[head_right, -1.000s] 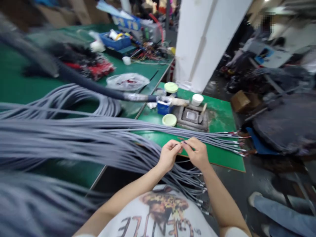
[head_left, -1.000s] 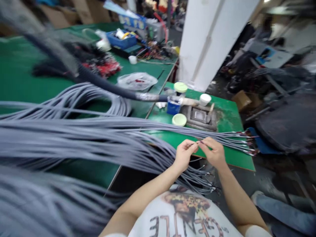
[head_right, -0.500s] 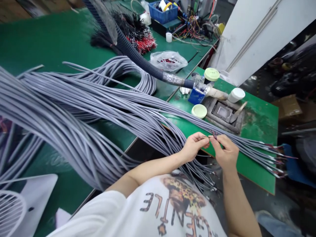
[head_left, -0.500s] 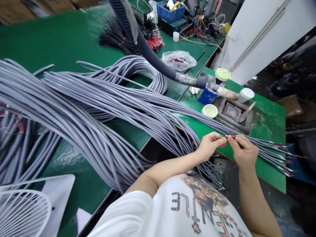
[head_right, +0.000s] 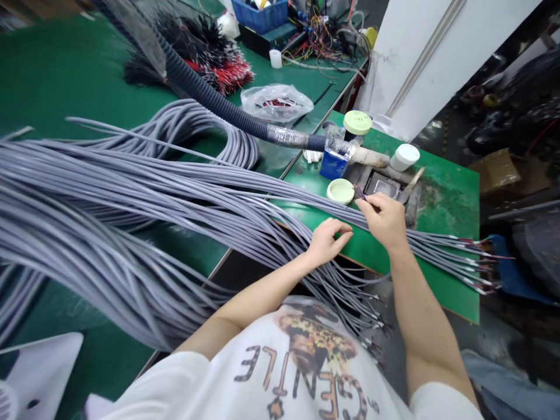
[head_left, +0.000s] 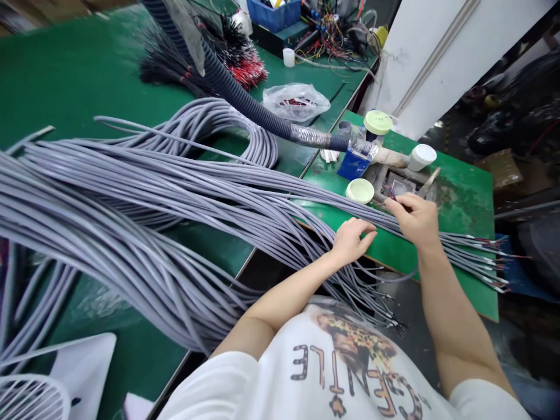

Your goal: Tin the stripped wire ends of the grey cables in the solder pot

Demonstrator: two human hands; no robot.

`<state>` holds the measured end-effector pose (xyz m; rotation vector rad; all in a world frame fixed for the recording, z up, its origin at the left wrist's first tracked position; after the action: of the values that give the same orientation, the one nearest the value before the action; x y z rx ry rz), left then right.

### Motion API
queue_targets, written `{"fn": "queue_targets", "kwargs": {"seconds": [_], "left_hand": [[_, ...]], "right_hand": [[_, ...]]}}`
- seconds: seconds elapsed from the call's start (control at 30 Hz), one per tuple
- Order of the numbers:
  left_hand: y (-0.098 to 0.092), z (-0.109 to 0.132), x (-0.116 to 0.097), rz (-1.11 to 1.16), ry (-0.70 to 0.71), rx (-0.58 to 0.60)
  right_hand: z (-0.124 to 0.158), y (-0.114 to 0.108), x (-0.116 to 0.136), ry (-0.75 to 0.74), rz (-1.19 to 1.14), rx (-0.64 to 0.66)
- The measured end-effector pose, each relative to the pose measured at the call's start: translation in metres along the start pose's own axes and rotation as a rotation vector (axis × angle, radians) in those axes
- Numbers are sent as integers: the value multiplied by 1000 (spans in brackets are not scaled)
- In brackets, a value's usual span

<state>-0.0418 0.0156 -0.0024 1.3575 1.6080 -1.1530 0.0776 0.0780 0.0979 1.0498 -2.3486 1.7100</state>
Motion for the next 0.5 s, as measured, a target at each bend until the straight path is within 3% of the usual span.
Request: {"fn": "queue_targets", "kwargs": {"seconds": [0.13,0.5], "left_hand": [[7,0,3,-212,9,151],[10,3,-1,-317,76,198]], "right_hand": [[-30,21,-13,-49,101,93],[-65,65,-29,11,411,321]]}}
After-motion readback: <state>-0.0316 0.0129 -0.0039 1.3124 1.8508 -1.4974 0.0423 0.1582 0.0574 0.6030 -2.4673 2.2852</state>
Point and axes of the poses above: each hand's wrist, its own z-axis away from the middle knuckle, its own y-axis out of the palm, x = y × z, the point moved 3 cm from there along -z, towards the middle knuckle, and after that the axes turned 7 degrees about z, right-handed, at the moved point
